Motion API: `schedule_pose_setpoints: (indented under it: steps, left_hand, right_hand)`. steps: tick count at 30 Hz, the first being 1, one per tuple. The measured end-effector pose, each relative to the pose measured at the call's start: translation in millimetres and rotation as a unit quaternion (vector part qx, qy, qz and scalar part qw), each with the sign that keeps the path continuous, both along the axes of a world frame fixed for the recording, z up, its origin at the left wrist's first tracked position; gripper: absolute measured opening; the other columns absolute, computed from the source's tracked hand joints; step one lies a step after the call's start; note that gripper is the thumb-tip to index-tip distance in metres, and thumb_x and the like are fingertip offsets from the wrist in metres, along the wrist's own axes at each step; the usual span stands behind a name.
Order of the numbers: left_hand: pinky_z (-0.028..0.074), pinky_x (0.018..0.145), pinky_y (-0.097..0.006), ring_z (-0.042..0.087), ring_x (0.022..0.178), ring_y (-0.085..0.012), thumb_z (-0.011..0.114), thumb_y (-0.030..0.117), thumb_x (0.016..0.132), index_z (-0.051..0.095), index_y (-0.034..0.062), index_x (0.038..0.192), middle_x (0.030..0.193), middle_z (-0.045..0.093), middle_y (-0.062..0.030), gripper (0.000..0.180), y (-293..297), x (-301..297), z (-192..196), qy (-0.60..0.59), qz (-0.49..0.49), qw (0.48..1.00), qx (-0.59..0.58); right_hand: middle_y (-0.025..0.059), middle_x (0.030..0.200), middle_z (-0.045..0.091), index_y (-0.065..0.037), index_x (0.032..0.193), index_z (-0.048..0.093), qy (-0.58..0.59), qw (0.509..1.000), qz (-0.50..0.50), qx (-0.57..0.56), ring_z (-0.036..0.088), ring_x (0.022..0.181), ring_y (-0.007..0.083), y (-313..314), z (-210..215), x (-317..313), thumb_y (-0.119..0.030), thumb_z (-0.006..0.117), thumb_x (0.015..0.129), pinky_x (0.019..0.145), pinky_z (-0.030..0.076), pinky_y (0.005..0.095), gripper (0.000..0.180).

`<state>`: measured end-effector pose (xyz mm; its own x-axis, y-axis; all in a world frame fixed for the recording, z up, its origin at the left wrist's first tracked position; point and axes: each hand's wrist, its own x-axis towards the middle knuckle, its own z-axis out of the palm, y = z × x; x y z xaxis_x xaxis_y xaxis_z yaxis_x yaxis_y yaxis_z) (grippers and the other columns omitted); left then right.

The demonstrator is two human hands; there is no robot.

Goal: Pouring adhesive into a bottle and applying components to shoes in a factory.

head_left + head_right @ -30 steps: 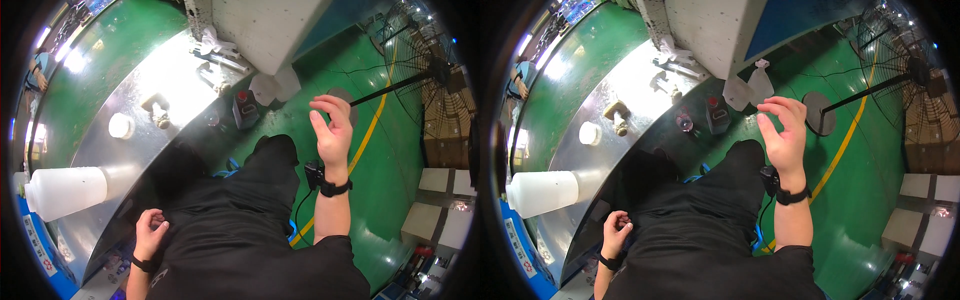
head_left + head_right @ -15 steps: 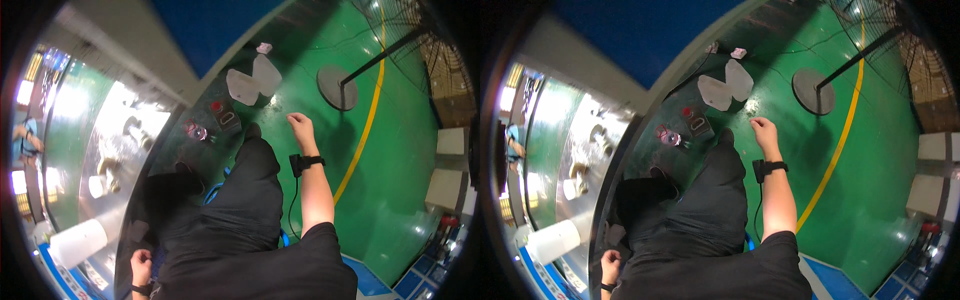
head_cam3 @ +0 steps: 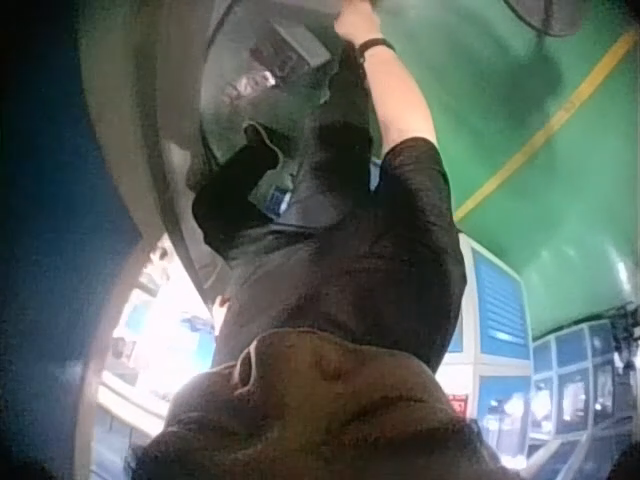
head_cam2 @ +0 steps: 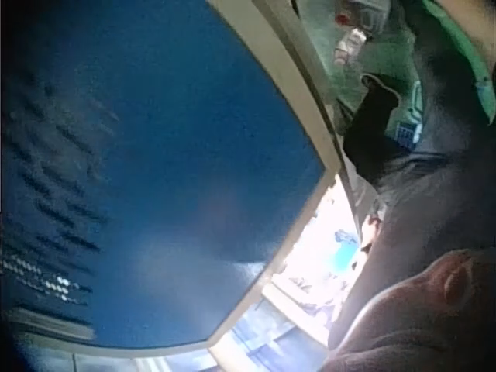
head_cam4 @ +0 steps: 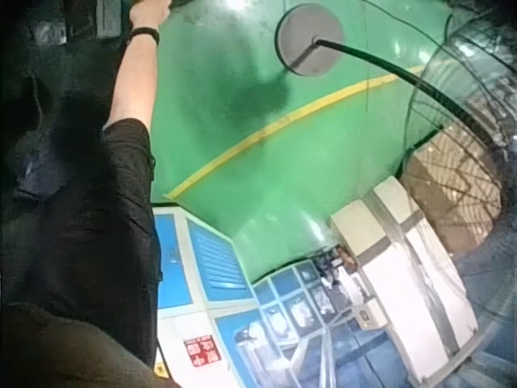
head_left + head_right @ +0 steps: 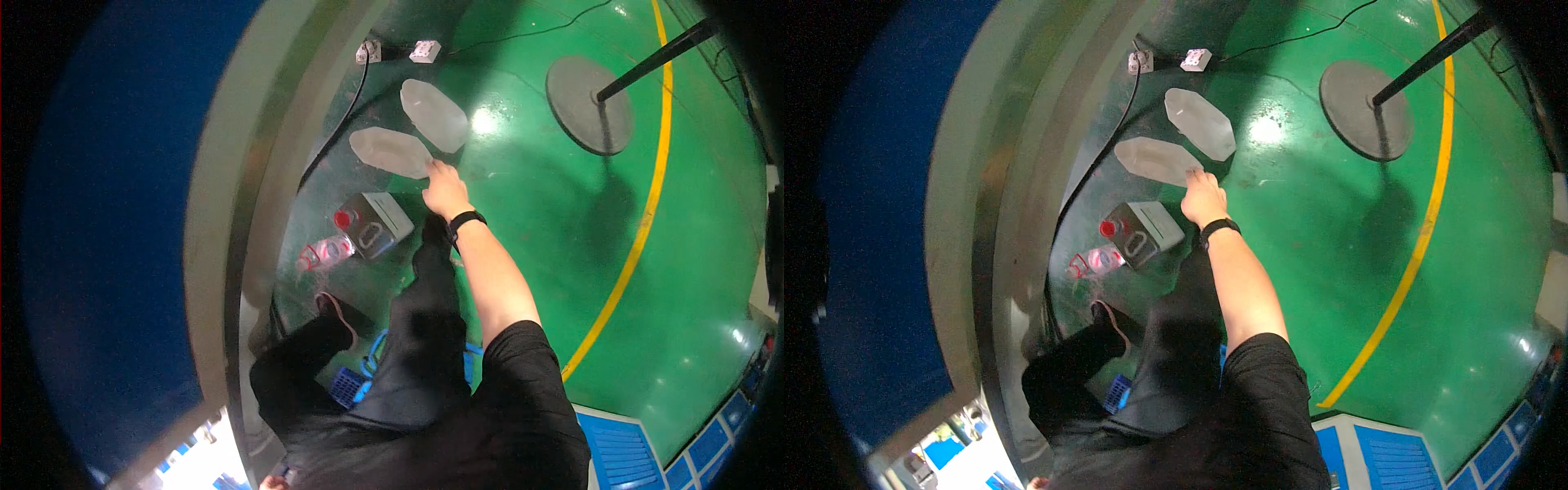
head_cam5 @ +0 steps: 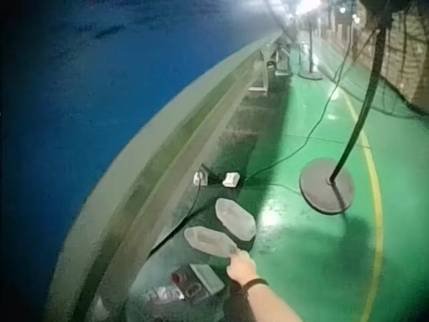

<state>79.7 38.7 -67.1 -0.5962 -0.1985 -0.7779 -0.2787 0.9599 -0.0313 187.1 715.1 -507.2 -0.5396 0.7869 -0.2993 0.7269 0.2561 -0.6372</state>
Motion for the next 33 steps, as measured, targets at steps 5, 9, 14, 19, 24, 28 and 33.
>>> schedule_pose_setpoints:
  steps: [5, 9, 14, 19, 24, 28, 33]
  left_hand:
    - [0.052, 0.073, -0.03, 0.061, 0.08, -0.0123, 0.059, 0.004, 0.081, 0.063, 0.0058, 0.095, 0.088, 0.064, -0.0041, 0.015, 38.2, -3.0, 16.9, -0.014, 0.031, 0.998, -0.051]
    - [0.052, 0.073, -0.031, 0.06, 0.08, -0.0128, 0.058, 0.006, 0.083, 0.063, 0.007, 0.098, 0.089, 0.064, -0.0045, 0.015, 49.7, -6.0, 24.2, -0.012, 0.043, 0.997, -0.07]
    - [0.053, 0.073, -0.033, 0.059, 0.081, -0.0135, 0.058, 0.009, 0.085, 0.063, 0.0085, 0.101, 0.091, 0.063, -0.0049, 0.016, 61.6, -10.8, 21.8, -0.015, 0.036, 0.997, -0.067]
    - [0.053, 0.073, -0.034, 0.058, 0.082, -0.0142, 0.057, 0.012, 0.088, 0.063, 0.01, 0.104, 0.092, 0.062, -0.0053, 0.018, 52.2, -10.4, 17.5, -0.017, 0.027, 0.999, -0.036]
    - [0.054, 0.073, -0.036, 0.057, 0.083, -0.0148, 0.056, 0.015, 0.09, 0.063, 0.0115, 0.107, 0.094, 0.061, -0.0058, 0.019, 20.0, 4.5, 18.4, -0.002, 0.001, 0.999, 0.04]
    - [0.052, 0.068, -0.032, 0.056, 0.082, -0.0157, 0.053, 0.016, 0.091, 0.062, 0.012, 0.107, 0.094, 0.06, -0.0043, 0.019, -3.4, 12.4, 6.7, 0.003, -0.01, 0.996, 0.084]
    - [0.055, 0.08, -0.035, 0.066, 0.088, -0.0199, 0.066, 0.016, 0.083, 0.069, 0.0002, 0.101, 0.094, 0.07, -0.0118, 0.024, -30.6, 16.9, 3.9, 0.16, -0.082, 0.965, 0.189]
  right_hand:
    - [0.0064, 0.155, 0.039, -0.014, 0.153, 0.035, -0.053, 0.996, 0.023, 0.066, 0.032, 0.146, 0.027, 16.8, -31.6, -67.7, -0.014, 0.045, 0.097, 0.115, 0.03, 0.0571, 0.057]
    - [0.0052, 0.123, 0.062, -0.011, 0.123, 0.058, -0.027, 0.995, -0.031, 0.089, 0.053, 0.122, 0.0259, 26.4, -42.5, -97.9, -0.015, 0.056, 0.091, 0.101, 0.039, 0.0588, 0.032]
    - [0.0022, 0.106, 0.071, -0.018, 0.105, 0.07, -0.084, 0.993, 0.035, 0.072, 0.061, 0.113, 0.0221, 18.8, -39.2, -102.5, -0.017, 0.05, 0.095, 0.101, 0.037, 0.0562, 0.022]
    - [0.0094, 0.103, 0.073, -0.015, 0.105, 0.07, -0.071, 0.997, -0.022, -0.007, 0.066, 0.108, 0.03, -10.5, -33.5, -63.9, -0.012, 0.058, 0.083, 0.089, 0.04, 0.0559, 0.024]
    - [0.0154, 0.113, 0.072, -0.01, 0.109, 0.073, -0.059, 0.997, -0.019, -0.042, 0.065, 0.112, 0.0335, -34.4, -3.9, 12.9, -0.019, 0.062, 0.077, 0.094, 0.045, 0.053, 0.035]
    - [0.0152, 0.115, 0.071, -0.01, 0.115, 0.071, -0.083, 0.997, -0.006, 0.002, 0.065, 0.111, 0.0318, -37.4, 58.5, 82.4, -0.042, 0.069, 0.076, 0.1, 0.039, 0.0484, 0.05]
    - [0.0222, 0.103, 0.071, 0.0, 0.102, 0.07, -0.157, 0.98, 0.001, 0.124, 0.067, 0.099, 0.0399, -72.8, 166.4, 163.9, -0.019, 0.073, 0.064, 0.093, 0.05, 0.0465, 0.042]
